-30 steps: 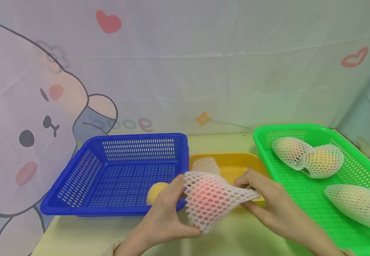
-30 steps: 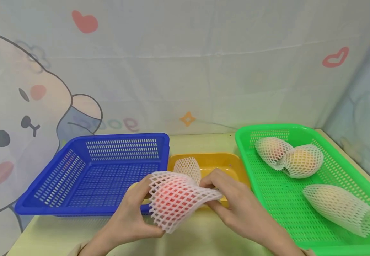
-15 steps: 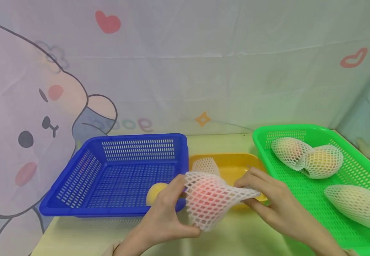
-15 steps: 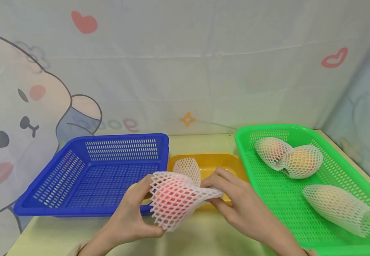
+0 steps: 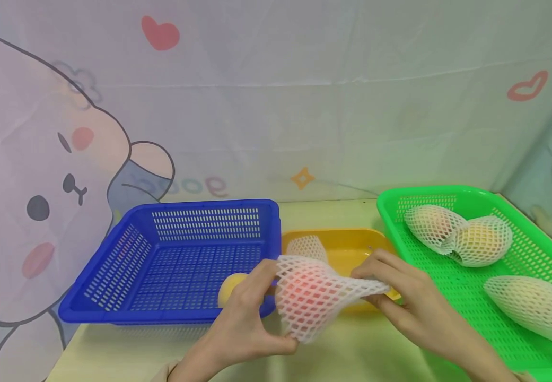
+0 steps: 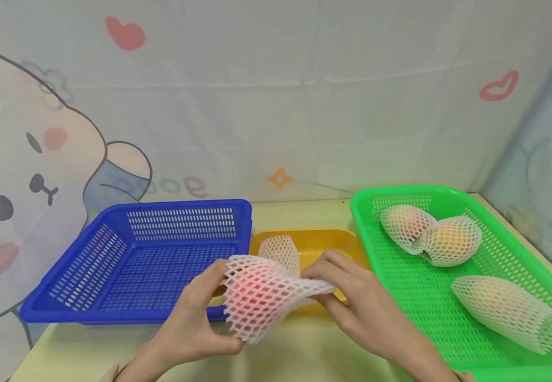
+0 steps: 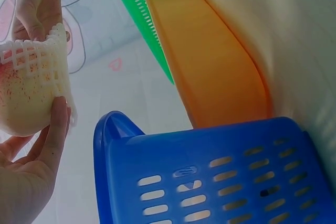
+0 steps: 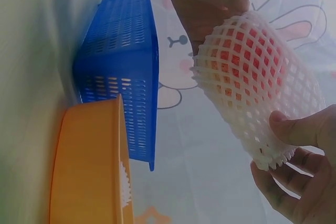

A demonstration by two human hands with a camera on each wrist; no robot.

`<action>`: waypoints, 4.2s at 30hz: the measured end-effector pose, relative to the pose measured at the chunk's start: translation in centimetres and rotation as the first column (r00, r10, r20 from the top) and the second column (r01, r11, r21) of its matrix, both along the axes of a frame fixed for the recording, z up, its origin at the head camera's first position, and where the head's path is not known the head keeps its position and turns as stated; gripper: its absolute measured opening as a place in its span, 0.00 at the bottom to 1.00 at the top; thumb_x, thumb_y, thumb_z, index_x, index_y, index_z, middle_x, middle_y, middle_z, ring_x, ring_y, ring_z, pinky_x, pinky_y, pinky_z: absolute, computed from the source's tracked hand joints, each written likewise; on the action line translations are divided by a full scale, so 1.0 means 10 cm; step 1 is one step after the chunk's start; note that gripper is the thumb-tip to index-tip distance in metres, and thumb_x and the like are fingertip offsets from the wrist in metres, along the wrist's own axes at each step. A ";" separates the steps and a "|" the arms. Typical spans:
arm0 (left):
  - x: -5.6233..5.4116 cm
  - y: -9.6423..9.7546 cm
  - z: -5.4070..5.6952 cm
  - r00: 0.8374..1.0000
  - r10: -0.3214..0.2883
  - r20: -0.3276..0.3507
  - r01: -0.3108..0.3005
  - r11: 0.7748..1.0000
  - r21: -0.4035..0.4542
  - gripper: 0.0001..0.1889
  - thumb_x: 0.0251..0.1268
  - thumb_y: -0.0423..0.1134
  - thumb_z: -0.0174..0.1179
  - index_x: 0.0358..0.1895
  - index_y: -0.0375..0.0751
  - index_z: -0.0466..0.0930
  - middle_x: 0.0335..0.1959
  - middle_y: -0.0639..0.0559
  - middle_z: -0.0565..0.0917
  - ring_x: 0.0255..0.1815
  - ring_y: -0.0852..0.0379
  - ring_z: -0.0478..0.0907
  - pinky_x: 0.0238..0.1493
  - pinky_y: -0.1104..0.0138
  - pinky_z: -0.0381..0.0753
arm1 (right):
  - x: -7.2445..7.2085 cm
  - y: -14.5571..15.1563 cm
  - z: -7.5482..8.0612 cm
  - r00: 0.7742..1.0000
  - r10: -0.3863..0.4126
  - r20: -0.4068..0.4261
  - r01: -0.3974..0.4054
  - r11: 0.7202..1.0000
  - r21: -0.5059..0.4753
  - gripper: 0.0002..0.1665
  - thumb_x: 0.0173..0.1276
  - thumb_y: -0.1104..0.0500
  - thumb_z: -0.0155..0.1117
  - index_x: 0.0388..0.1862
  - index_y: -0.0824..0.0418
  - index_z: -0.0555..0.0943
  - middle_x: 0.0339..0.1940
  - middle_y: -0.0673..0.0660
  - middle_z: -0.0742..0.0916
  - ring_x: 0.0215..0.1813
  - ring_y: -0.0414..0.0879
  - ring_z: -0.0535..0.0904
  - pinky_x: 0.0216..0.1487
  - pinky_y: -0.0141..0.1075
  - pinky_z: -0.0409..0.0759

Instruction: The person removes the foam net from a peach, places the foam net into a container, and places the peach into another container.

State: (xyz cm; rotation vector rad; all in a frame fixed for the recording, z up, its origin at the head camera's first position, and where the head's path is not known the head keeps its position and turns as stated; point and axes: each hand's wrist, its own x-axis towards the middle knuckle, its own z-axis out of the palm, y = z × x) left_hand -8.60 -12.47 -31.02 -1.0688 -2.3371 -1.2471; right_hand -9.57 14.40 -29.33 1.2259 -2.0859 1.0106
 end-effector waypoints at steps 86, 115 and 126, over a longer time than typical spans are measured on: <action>-0.16 -0.15 -0.05 0.992 0.125 -0.028 -0.125 0.992 -0.004 0.42 0.37 0.37 0.75 0.63 0.55 0.67 0.54 0.58 0.77 0.48 0.63 0.77 0.45 0.68 0.83 | -0.03 0.23 0.20 0.894 -0.424 0.147 0.439 0.894 -0.091 0.22 0.49 0.73 0.73 0.41 0.58 0.78 0.35 0.42 0.81 0.34 0.29 0.77 0.42 0.18 0.75; -0.22 -0.46 -0.20 0.916 0.387 0.102 -0.383 0.922 -0.062 0.42 0.35 0.34 0.77 0.61 0.49 0.67 0.51 0.56 0.79 0.48 0.64 0.75 0.43 0.66 0.82 | -0.24 -0.03 -0.14 0.755 -0.617 -0.220 0.614 0.784 -0.090 0.16 0.42 0.72 0.65 0.32 0.62 0.74 0.26 0.54 0.79 0.29 0.42 0.75 0.22 0.32 0.72; -0.27 -0.49 -0.18 0.876 0.446 0.185 -0.438 0.895 -0.086 0.41 0.38 0.35 0.77 0.60 0.51 0.66 0.50 0.51 0.78 0.40 0.57 0.80 0.43 0.64 0.81 | -0.47 -0.29 -0.39 0.735 -0.587 -0.338 0.623 0.782 -0.004 0.16 0.40 0.72 0.62 0.27 0.61 0.68 0.27 0.54 0.75 0.31 0.48 0.72 0.22 0.32 0.67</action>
